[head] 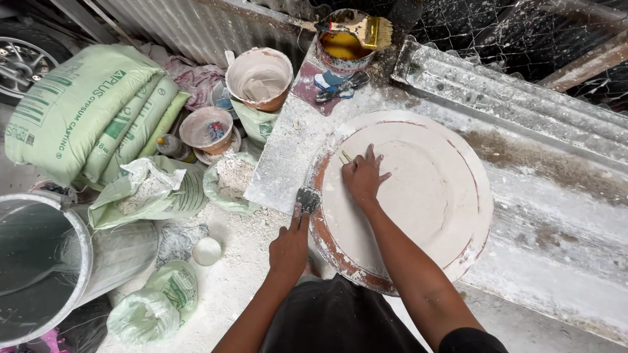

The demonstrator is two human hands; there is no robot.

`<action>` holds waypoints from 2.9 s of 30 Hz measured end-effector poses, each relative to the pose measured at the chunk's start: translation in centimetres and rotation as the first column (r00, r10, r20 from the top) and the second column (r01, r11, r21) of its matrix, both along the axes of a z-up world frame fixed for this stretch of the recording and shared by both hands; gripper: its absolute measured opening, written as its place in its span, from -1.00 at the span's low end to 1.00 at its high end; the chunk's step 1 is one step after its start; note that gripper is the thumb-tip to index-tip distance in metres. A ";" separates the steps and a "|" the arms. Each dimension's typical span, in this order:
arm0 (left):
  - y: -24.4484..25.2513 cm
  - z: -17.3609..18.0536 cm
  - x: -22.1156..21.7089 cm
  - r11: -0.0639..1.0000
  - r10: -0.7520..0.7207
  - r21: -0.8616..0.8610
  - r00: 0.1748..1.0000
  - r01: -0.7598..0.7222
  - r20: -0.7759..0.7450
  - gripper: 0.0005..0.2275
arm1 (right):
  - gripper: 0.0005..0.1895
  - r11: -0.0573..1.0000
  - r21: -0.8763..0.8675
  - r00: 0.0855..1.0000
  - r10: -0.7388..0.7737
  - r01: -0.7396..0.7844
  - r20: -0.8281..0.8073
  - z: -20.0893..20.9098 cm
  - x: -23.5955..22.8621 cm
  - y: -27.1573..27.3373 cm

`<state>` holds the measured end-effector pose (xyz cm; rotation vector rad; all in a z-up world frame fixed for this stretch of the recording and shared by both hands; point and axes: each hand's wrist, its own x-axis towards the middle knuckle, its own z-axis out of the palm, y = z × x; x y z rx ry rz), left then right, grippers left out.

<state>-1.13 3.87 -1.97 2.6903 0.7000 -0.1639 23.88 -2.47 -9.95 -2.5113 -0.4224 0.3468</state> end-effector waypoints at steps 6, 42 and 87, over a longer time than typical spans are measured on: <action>-1.4 -1.6 -3.1 0.998 -0.058 0.000 0.998 0.058 -0.011 -0.48 | -0.75 0.990 -0.006 0.990 0.138 -0.138 0.039 -0.4 -2.6 -1.3; -3.4 -0.9 1.5 0.996 0.090 0.037 0.989 -0.086 -0.120 -0.69 | -0.37 0.921 -0.022 0.908 0.386 -0.388 0.164 -2.1 -6.9 -5.6; 2.2 -2.7 7.6 0.996 -0.037 0.085 0.998 0.041 -0.045 -0.83 | -0.42 0.817 -0.103 0.794 0.577 -0.568 0.192 -2.1 -7.1 -8.9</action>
